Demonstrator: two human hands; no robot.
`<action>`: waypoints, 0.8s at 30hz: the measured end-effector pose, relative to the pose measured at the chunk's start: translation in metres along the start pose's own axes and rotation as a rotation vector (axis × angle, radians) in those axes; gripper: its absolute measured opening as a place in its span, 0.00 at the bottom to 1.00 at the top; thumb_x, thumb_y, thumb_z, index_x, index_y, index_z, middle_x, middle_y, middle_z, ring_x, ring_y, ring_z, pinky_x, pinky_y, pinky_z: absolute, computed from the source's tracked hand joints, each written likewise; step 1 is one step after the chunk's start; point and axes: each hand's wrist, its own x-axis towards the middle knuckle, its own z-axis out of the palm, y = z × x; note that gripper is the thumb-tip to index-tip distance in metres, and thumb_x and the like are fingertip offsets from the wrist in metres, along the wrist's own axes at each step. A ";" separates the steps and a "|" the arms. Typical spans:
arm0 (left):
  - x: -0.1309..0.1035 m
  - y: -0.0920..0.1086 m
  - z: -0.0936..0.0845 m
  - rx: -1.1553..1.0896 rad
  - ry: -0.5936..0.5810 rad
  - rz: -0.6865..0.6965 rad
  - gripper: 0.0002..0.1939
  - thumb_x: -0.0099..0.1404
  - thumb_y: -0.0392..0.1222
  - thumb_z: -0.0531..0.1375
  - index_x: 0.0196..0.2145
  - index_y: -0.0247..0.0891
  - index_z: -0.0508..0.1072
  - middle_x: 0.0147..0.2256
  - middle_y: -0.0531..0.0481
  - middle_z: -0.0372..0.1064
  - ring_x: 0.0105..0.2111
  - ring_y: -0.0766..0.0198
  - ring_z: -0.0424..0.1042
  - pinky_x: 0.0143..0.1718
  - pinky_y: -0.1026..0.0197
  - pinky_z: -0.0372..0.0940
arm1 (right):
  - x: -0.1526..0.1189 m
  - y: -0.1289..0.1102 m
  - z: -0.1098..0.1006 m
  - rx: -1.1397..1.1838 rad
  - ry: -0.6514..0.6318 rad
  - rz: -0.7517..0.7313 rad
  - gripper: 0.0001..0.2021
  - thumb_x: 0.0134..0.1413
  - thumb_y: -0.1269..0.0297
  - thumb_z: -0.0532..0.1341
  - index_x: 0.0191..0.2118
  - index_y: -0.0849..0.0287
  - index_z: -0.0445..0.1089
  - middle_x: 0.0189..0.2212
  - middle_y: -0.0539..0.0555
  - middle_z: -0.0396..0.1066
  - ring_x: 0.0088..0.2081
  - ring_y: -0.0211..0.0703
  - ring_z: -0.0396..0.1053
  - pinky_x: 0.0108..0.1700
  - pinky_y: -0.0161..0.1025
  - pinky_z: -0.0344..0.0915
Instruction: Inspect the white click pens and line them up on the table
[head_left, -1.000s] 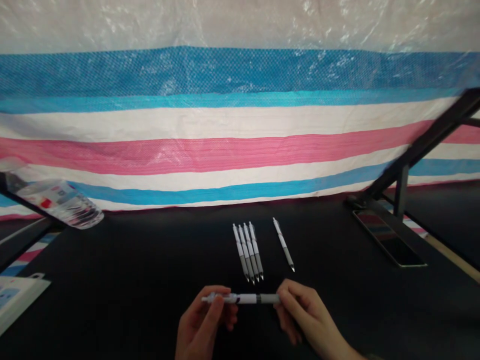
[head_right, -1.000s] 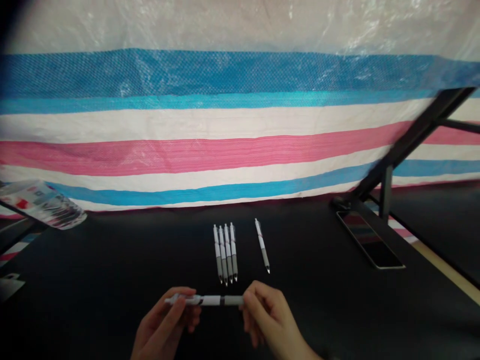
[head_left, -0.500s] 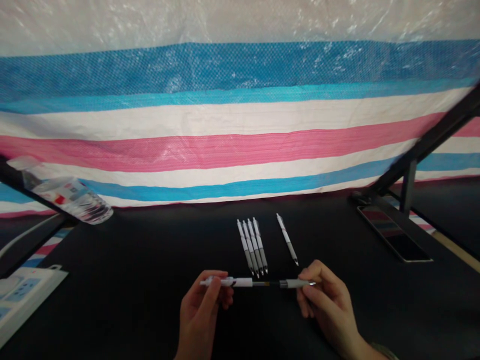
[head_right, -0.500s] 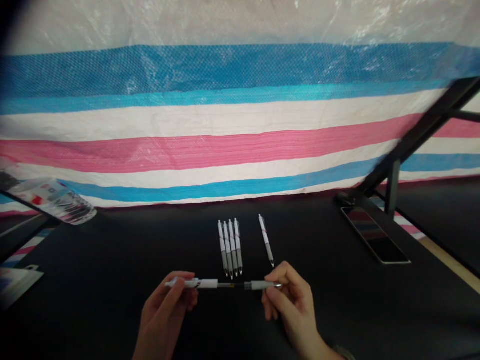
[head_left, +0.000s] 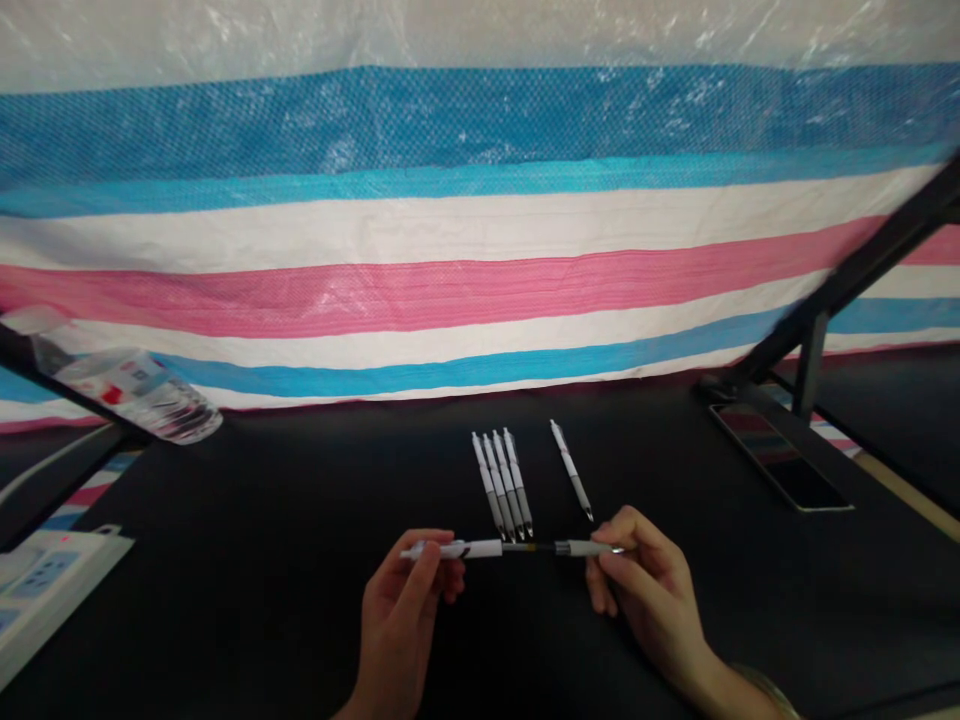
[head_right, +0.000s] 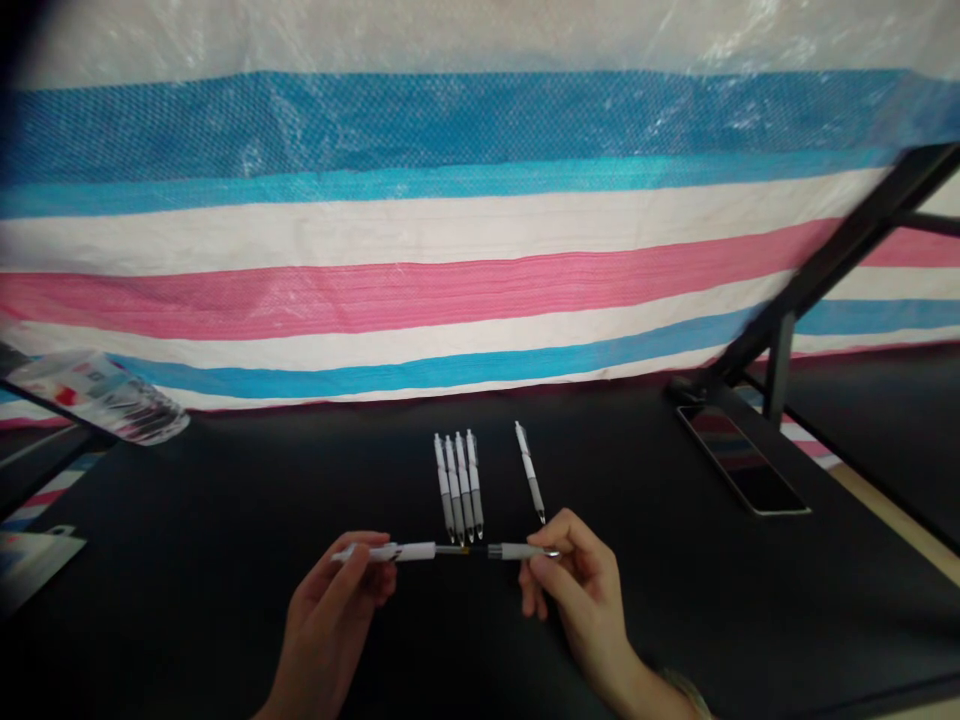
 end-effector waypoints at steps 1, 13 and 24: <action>0.000 0.000 0.001 0.005 -0.011 -0.005 0.19 0.54 0.54 0.73 0.34 0.35 0.80 0.26 0.49 0.74 0.26 0.64 0.70 0.27 0.64 0.65 | 0.001 -0.001 0.001 -0.007 -0.015 0.002 0.08 0.59 0.61 0.67 0.37 0.58 0.70 0.21 0.49 0.72 0.18 0.34 0.68 0.18 0.26 0.60; 0.001 -0.005 -0.001 0.259 -0.162 -0.005 0.17 0.56 0.53 0.72 0.33 0.36 0.79 0.25 0.50 0.74 0.27 0.65 0.70 0.28 0.66 0.64 | 0.001 -0.001 0.011 -0.461 -0.188 -0.137 0.05 0.65 0.63 0.62 0.44 0.55 0.73 0.30 0.54 0.80 0.24 0.38 0.76 0.27 0.31 0.73; 0.005 -0.009 -0.004 0.243 -0.192 -0.043 0.15 0.58 0.51 0.71 0.34 0.35 0.79 0.26 0.50 0.74 0.27 0.65 0.69 0.28 0.65 0.64 | 0.004 -0.002 0.010 -0.504 -0.176 -0.149 0.06 0.64 0.61 0.63 0.42 0.56 0.74 0.29 0.53 0.80 0.24 0.38 0.77 0.27 0.31 0.74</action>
